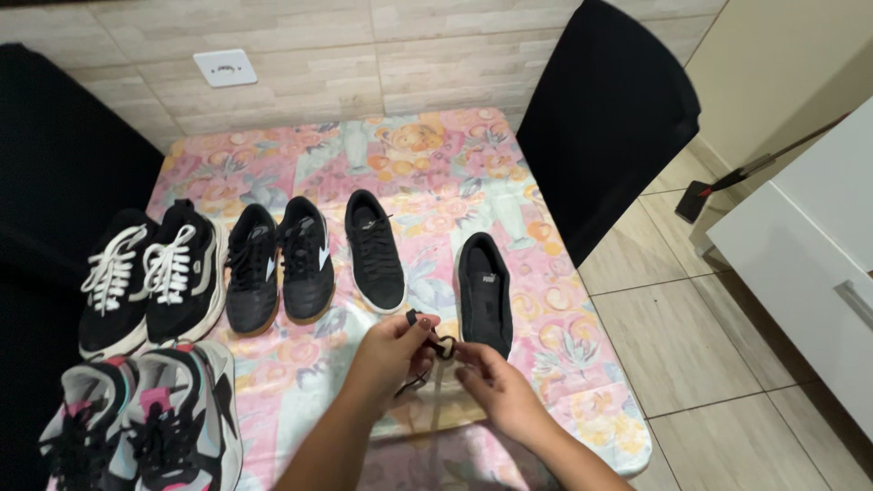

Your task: The person removes a black shoelace from a black sneaker on a table, then threads the lace through the eyelets and ties it. Other shoes remain on the table while the person works on one shoe at a time.

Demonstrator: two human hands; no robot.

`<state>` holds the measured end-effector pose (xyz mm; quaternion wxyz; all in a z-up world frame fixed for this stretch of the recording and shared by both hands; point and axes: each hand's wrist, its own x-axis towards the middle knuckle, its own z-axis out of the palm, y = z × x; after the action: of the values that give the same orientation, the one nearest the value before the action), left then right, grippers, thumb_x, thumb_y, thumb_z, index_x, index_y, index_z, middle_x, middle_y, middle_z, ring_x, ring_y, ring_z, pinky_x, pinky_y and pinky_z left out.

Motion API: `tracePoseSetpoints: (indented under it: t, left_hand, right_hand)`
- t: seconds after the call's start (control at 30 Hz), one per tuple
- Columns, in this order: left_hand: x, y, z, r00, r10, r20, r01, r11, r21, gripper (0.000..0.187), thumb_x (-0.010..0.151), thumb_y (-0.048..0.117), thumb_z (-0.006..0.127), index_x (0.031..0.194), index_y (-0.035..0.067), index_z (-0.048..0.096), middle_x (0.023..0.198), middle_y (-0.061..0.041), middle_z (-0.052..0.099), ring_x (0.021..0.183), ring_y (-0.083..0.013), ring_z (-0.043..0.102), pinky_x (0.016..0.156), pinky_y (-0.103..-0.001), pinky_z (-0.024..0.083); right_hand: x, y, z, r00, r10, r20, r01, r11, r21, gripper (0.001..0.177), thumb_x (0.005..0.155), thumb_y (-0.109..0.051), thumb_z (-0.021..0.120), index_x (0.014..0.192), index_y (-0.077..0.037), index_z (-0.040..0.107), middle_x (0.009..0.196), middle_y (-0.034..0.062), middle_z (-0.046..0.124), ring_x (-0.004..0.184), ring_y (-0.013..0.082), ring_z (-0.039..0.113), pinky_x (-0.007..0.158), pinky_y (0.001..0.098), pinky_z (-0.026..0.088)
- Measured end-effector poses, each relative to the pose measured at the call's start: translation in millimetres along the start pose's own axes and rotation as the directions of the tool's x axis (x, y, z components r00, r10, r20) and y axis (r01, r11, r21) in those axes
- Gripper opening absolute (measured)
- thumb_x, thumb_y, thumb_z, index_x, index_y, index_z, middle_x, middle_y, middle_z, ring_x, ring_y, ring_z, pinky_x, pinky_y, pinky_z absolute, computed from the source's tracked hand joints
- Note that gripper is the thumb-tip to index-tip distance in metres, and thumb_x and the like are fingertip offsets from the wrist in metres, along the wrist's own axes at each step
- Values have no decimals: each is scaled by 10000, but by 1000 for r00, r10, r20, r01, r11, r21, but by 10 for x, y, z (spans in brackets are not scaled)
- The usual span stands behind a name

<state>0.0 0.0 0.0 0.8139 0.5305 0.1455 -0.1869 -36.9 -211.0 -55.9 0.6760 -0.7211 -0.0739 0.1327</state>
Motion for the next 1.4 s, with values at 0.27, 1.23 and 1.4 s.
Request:
tracePoseSetpoints:
  t: [0.27,1.23,1.4]
  left_hand:
    - [-101,27,259,997,-81,5,81,983,-165,299,978,302,620,1135,54,673,892,-74,724,697,-126,688,631,-261,571]
    - [194,270,-485,897,186,-400,-285,937,-204,219,1053,222,481,1183,81,588,1027,-132,707,749,-159,640,665,-296,539]
    - [271,96,-799,842,209,-497,-231,973,17,153,1060,209,563,1129,91,630,921,-119,687,672,-173,558,594,-323,466]
  right_hand:
    - [-20,-385,25,941,332,61,-332,879,341,312,1019,-149,564,1305,-28,597,1159,74,690,1023,135,656,847,294,529]
    - [-25,-103,-1092,970,242,-25,-243,970,-11,247,962,-139,632,1179,-58,717,904,-21,649,839,80,581,775,264,493]
    - [-81,148,-1290,971,226,-81,-230,973,-38,239,975,-119,618,1176,-60,732,913,-5,651,855,89,569,797,262,481]
